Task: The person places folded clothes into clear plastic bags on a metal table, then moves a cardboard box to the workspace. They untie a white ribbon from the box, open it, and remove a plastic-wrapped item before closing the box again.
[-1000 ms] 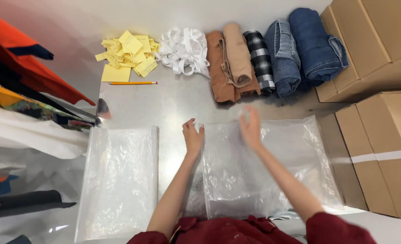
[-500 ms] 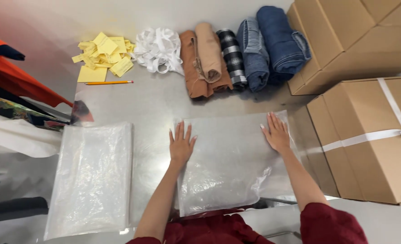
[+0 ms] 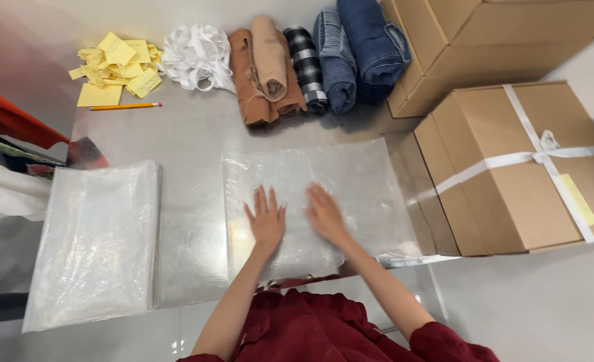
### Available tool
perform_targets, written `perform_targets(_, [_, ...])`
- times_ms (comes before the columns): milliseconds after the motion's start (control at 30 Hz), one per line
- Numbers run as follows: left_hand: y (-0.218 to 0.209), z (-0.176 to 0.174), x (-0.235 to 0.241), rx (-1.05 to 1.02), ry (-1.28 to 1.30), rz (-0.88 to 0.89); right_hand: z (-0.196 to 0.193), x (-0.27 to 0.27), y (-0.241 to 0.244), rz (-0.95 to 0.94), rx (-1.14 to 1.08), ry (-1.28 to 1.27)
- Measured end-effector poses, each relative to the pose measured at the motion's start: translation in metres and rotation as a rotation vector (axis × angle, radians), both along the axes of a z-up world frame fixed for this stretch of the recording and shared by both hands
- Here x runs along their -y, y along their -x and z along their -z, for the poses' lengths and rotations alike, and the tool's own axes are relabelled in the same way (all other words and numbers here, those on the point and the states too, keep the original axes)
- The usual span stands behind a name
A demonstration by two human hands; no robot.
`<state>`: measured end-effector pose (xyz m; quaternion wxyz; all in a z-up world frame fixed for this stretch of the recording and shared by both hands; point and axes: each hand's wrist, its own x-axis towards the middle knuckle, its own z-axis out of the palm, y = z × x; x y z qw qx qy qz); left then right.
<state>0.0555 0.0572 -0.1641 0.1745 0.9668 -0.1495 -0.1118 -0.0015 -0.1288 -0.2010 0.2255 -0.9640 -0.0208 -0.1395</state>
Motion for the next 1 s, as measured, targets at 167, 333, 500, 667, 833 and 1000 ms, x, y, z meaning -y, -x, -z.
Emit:
perform_targets(167, [0.005,-0.021,-0.027,0.026,-0.066,0.003,-0.003,0.119,0.071,0.299,0.05,0.257])
perform_targets(333, [0.0,-0.002,-0.025,0.055,-0.084,0.002,0.002,0.169,0.095,0.475,-0.175,0.276])
perform_targets(500, [0.044,-0.022,0.012,0.071,-0.012,-0.042,-0.042,0.065,0.08,0.477,0.005,0.138])
perform_targets(667, [0.1,-0.001,0.035,0.0,0.158,0.054,-0.012,-0.025,0.087,-0.023,-0.078,0.027])
perform_targets(833, [0.089,-0.014,-0.012,0.048,-0.044,0.014,0.011,0.1,0.138,0.173,0.017,0.242])
perform_targets(1000, [0.078,-0.014,-0.043,0.125,-0.006,-0.149,-0.007,0.173,0.159,0.324,-0.195,0.208])
